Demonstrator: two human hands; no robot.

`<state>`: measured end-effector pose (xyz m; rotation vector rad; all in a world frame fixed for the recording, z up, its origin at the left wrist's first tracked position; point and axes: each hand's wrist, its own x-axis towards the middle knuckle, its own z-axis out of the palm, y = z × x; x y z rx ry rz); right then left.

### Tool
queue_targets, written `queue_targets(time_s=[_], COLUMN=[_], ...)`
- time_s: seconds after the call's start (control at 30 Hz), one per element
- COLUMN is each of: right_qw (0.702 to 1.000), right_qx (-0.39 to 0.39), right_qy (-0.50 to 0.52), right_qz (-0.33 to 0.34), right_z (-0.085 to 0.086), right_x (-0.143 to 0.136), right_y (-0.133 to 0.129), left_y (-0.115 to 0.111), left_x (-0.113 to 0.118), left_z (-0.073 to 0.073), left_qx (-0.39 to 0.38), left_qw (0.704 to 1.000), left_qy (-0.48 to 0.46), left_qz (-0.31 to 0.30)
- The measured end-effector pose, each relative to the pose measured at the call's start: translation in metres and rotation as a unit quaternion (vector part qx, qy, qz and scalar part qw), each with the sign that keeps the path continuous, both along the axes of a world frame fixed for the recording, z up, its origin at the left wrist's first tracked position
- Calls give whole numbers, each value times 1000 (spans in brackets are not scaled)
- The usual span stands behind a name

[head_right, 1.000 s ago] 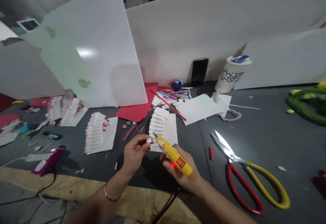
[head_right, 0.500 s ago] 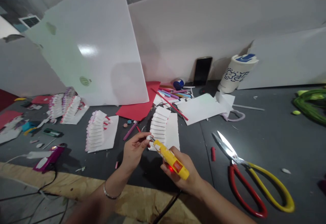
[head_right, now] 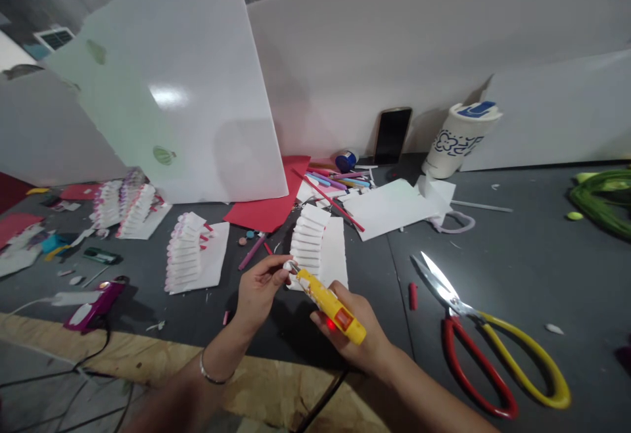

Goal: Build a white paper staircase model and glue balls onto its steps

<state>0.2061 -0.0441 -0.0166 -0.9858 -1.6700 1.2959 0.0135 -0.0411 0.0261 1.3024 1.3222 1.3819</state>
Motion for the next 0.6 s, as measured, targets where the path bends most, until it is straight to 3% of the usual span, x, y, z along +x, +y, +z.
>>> queue_targets(time_s=[0.3,0.6], right_qw=[997,997], right_qx=[69,71], right_qy=[-40,-34], right_qz=[13,6], right_z=[18,16], right_x=[1,0], right_y=[3,4], left_y=[0,0], left_x=[0,0], left_z=[0,1], left_qx=[-9,-10], left_qw=[1000,1000], left_qy=[-7,-7], left_qz=[2,5])
